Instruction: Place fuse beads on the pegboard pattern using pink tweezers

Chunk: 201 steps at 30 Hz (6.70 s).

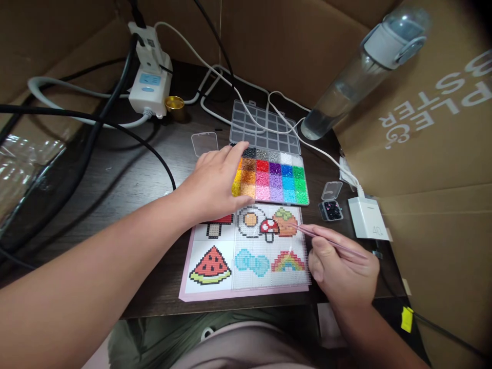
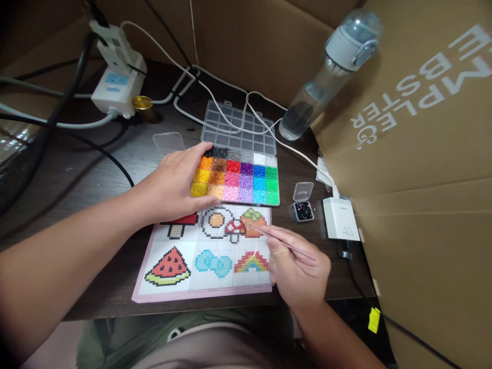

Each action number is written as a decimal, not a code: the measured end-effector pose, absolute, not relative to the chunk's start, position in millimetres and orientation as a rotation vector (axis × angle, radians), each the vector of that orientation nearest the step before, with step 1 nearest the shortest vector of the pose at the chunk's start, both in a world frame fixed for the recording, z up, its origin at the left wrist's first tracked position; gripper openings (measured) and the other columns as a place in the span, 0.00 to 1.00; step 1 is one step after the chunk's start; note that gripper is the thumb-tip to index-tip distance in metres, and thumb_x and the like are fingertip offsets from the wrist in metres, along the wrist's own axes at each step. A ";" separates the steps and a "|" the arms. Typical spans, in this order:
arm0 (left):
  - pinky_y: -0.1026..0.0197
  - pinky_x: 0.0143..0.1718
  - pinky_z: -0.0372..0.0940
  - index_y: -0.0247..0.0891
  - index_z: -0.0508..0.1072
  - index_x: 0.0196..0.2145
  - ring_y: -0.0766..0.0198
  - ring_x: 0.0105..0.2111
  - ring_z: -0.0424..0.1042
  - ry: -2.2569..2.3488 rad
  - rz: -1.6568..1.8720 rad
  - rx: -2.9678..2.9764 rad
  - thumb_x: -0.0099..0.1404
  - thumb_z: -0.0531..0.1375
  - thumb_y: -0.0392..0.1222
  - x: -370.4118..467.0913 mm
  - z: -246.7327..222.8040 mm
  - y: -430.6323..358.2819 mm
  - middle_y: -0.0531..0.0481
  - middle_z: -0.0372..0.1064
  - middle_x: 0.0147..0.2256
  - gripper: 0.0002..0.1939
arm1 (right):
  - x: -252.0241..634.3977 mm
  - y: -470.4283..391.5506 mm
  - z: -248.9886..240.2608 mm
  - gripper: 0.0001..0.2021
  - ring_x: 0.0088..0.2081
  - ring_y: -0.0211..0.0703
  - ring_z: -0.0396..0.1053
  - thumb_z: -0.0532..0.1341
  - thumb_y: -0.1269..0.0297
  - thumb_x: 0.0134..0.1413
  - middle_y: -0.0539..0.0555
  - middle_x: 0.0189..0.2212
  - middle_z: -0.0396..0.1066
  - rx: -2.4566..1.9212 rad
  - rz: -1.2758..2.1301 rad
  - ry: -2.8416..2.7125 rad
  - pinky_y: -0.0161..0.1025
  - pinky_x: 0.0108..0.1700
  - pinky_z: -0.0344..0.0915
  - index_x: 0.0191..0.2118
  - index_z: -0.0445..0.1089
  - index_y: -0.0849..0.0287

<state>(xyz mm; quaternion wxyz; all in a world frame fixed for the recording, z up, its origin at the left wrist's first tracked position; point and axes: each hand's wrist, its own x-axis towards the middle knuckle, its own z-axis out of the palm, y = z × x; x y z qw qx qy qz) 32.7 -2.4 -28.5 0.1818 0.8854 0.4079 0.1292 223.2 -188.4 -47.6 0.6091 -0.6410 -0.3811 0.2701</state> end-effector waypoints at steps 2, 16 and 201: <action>0.42 0.62 0.55 0.35 0.47 0.69 0.39 0.62 0.59 1.149 0.370 2.499 0.57 0.68 0.54 32.5 -29.3 -1.7 0.35 0.57 0.64 0.51 | 230.2 -188.2 -43.4 0.06 0.10 0.27 0.59 0.69 0.68 0.56 0.57 0.31 0.82 -1.419 0.570 -0.798 0.29 0.10 0.55 0.39 0.82 0.57; 0.42 0.62 0.54 0.37 0.47 0.69 0.38 0.62 0.59 1.122 0.386 2.491 0.57 0.67 0.55 32.6 -30.8 0.7 0.37 0.57 0.64 0.51 | 247.6 -183.0 -53.2 0.08 0.09 0.24 0.54 0.71 0.64 0.50 0.63 0.34 0.82 -1.371 0.680 -0.597 0.28 0.10 0.49 0.36 0.80 0.63; 0.37 0.65 0.49 0.35 0.51 0.68 0.38 0.66 0.53 1.188 0.381 2.575 0.62 0.62 0.60 27.9 -36.1 -4.2 0.29 0.54 0.65 0.46 | 262.0 -127.0 -42.0 0.12 0.13 0.32 0.56 0.68 0.57 0.53 0.50 0.14 0.69 -1.588 0.541 -0.967 0.33 0.14 0.52 0.36 0.81 0.61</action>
